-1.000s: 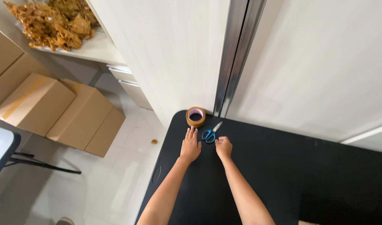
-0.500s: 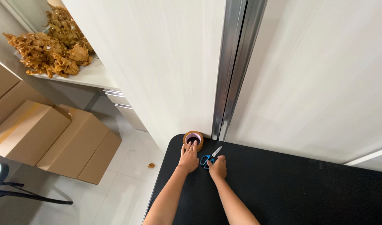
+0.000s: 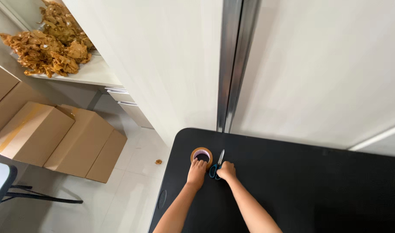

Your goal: The person assembles a flat cardboard box into its three-dimensional shape, closes the bottom flaps, and seals it with packing tape using scissors to cut the tape.

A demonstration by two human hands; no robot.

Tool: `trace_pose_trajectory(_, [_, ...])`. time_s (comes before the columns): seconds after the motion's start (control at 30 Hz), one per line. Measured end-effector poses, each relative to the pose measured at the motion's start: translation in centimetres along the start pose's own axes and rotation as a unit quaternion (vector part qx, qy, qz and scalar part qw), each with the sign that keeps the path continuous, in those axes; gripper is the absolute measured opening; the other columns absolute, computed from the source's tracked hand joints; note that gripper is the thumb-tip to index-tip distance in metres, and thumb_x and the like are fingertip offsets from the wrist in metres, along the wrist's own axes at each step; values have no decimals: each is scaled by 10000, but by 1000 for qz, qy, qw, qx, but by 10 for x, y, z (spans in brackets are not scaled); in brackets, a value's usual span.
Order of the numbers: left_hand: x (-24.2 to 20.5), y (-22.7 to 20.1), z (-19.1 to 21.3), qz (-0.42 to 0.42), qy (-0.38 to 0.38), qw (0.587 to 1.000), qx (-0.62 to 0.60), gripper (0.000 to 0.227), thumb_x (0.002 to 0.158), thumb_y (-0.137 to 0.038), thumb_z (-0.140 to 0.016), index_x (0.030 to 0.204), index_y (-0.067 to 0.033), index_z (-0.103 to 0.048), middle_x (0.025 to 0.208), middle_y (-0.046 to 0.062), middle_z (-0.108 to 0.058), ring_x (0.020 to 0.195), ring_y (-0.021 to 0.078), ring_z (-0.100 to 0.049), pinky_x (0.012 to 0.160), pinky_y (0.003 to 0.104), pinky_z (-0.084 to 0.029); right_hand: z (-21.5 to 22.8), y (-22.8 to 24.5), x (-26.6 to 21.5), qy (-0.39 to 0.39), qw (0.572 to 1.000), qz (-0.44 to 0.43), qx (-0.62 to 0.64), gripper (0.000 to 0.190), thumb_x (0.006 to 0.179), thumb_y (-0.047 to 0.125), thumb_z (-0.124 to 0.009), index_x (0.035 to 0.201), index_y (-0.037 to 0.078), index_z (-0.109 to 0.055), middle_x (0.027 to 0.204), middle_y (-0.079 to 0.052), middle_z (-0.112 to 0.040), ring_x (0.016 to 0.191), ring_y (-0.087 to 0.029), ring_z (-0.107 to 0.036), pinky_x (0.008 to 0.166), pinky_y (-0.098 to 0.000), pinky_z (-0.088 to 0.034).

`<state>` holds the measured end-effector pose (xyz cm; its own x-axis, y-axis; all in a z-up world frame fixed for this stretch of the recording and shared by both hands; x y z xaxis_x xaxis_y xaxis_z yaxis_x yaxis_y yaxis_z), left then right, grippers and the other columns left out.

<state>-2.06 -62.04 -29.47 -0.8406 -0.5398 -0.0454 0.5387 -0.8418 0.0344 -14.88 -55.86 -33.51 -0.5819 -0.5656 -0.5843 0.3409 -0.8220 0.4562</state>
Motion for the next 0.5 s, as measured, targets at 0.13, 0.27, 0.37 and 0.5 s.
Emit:
trace_pose_trajectory(0.13, [-68, -36, -1, -75, -112, 987, -89, 167, 757, -53, -540, 916, -93, -503, 822, 76, -528, 837, 267, -544, 1012, 399, -286, 0, -29, -60, 86, 992, -18, -91, 563, 737, 218, -717, 1200, 8, -476, 1210, -165, -523, 1099, -315, -538, 863, -353, -485])
trace_pose_trajectory(0.27, [-142, -78, -11, -73, -57, 992, -90, 161, 786, -113, -543, 934, -113, -478, 834, 58, -479, 843, 254, -484, 998, 399, -270, -18, -84, -128, 161, 983, -56, 70, 265, 709, 115, -755, 852, 71, -536, 896, -62, -591, 611, -134, -602, 445, -205, -534])
trace_pose_trajectory(0.37, [-204, -116, -13, -90, 25, 991, -95, 125, 826, -114, -547, 928, -125, -476, 854, 60, -474, 851, 257, -469, 952, 399, -281, -32, -124, -200, 198, 972, -62, 111, 267, 743, 88, -728, 908, 91, -518, 905, -47, -574, 629, -118, -605, 476, -196, -548])
trace_pose_trajectory(0.5, [-282, -168, -17, -177, 21, 973, -148, 151, 744, -2, -531, 848, -104, -491, 783, 94, -513, 754, 306, -506, 806, 391, -335, -95, -218, -256, 246, 950, -84, 171, 285, 777, 73, -706, 954, 74, -483, 918, -61, -536, 670, -160, -627, 462, -232, -590])
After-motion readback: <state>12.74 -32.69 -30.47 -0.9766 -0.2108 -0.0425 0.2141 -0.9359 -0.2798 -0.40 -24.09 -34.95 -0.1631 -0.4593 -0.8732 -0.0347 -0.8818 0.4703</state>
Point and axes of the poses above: each hand's wrist, its own x-axis towards the middle knuckle, its own z-axis out of the back of the hand, y = z × x, the point moved 5 cm from there along x, towards the middle knuckle
